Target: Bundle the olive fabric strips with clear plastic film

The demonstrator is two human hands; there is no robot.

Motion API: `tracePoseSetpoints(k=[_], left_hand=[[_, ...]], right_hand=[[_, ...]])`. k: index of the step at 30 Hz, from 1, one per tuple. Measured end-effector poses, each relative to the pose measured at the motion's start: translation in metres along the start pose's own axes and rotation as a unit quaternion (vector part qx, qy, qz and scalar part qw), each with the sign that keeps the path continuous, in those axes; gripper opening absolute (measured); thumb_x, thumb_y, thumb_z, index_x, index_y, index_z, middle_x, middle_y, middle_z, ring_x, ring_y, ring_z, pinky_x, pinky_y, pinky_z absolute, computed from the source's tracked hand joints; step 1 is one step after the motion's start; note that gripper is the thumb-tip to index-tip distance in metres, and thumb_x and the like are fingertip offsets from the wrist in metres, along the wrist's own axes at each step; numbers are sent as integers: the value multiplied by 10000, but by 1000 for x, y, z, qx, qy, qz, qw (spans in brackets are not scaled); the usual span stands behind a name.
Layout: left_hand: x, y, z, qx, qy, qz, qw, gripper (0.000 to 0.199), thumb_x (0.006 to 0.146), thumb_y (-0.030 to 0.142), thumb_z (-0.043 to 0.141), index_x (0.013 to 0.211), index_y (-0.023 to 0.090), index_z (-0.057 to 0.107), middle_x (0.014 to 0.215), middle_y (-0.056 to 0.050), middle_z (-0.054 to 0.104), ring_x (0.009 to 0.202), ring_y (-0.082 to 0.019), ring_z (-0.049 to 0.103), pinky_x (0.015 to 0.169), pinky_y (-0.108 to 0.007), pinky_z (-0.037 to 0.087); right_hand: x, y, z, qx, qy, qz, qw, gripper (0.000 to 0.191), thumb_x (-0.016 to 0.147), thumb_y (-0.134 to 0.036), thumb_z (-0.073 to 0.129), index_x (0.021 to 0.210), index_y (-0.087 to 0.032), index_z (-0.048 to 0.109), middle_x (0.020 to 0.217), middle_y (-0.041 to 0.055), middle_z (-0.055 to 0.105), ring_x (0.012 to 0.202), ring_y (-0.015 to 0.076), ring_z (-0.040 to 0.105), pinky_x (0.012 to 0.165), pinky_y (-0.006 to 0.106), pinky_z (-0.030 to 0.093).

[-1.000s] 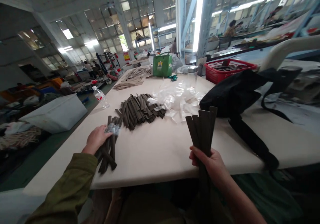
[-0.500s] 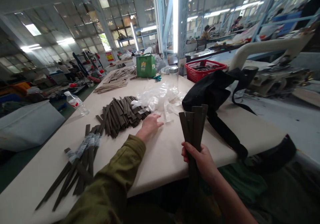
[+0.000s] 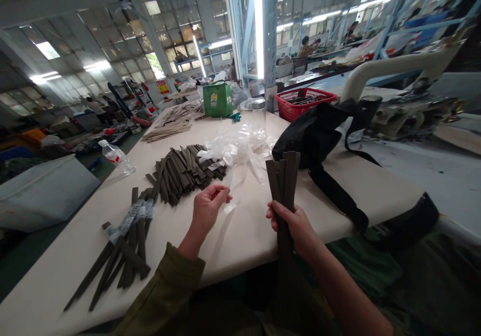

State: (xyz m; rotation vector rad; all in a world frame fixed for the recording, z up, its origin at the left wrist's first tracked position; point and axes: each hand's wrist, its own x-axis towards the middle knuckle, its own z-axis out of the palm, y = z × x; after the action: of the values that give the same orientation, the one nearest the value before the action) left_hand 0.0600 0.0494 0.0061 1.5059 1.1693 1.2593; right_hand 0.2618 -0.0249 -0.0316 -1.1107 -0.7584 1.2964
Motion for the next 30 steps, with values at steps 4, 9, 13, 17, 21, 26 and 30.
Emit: tracePoseSetpoints(k=[4,9,13,17,21,26,30], left_hand=[[-28,7,-3,-53,-16,-47,997,210,733,361,710,776,160,671,616,-12,677,494,-121,586,550,-243,463],[-41,14,-1,-77,-91,-62,991,213,719,356,725,757,151,679,620,-25,669,484,-118,571,518,-239,458],[-45,16,-3,-92,-117,-78,986,279,715,379,720,862,145,676,623,-28,673,473,-124,571,510,-248,457],[-55,11,-14,-99,-159,-113,976,380,734,377,705,1019,127,678,625,-30,669,456,-110,550,515,-238,434],[-76,-5,-31,-111,-162,-142,970,338,783,376,666,1018,136,702,667,-45,676,495,-104,558,541,-228,424],[-100,-21,-43,-121,-149,-169,967,329,808,379,640,1039,154,707,731,-70,714,564,-129,612,617,-247,454],[-111,-20,-43,-56,-183,-164,968,306,811,414,618,947,169,742,772,-80,733,636,-170,646,665,-270,476]], right_hand=[[-4,-7,22,-32,-55,2,998,365,739,-480,697,830,-127,679,585,17,630,410,85,452,395,219,338],[0,-25,58,-20,-124,-60,990,283,665,-373,750,822,-158,655,748,12,679,440,75,505,429,216,396],[10,-37,79,-53,-120,-93,987,199,645,-295,730,722,-169,597,553,-52,573,422,81,496,402,196,373],[24,-46,83,-73,-102,-116,985,197,624,-267,728,717,-175,581,503,-67,545,393,78,476,392,198,366],[40,-56,74,-62,-51,-147,986,218,608,-274,739,711,-182,570,482,-77,523,379,72,454,380,199,338],[48,-59,68,-52,-40,-142,988,225,607,-276,734,744,-175,587,513,-66,542,384,72,447,379,212,327],[49,-57,78,-48,-50,-135,988,255,586,-268,760,748,-175,587,506,-68,538,390,76,456,379,211,326]])
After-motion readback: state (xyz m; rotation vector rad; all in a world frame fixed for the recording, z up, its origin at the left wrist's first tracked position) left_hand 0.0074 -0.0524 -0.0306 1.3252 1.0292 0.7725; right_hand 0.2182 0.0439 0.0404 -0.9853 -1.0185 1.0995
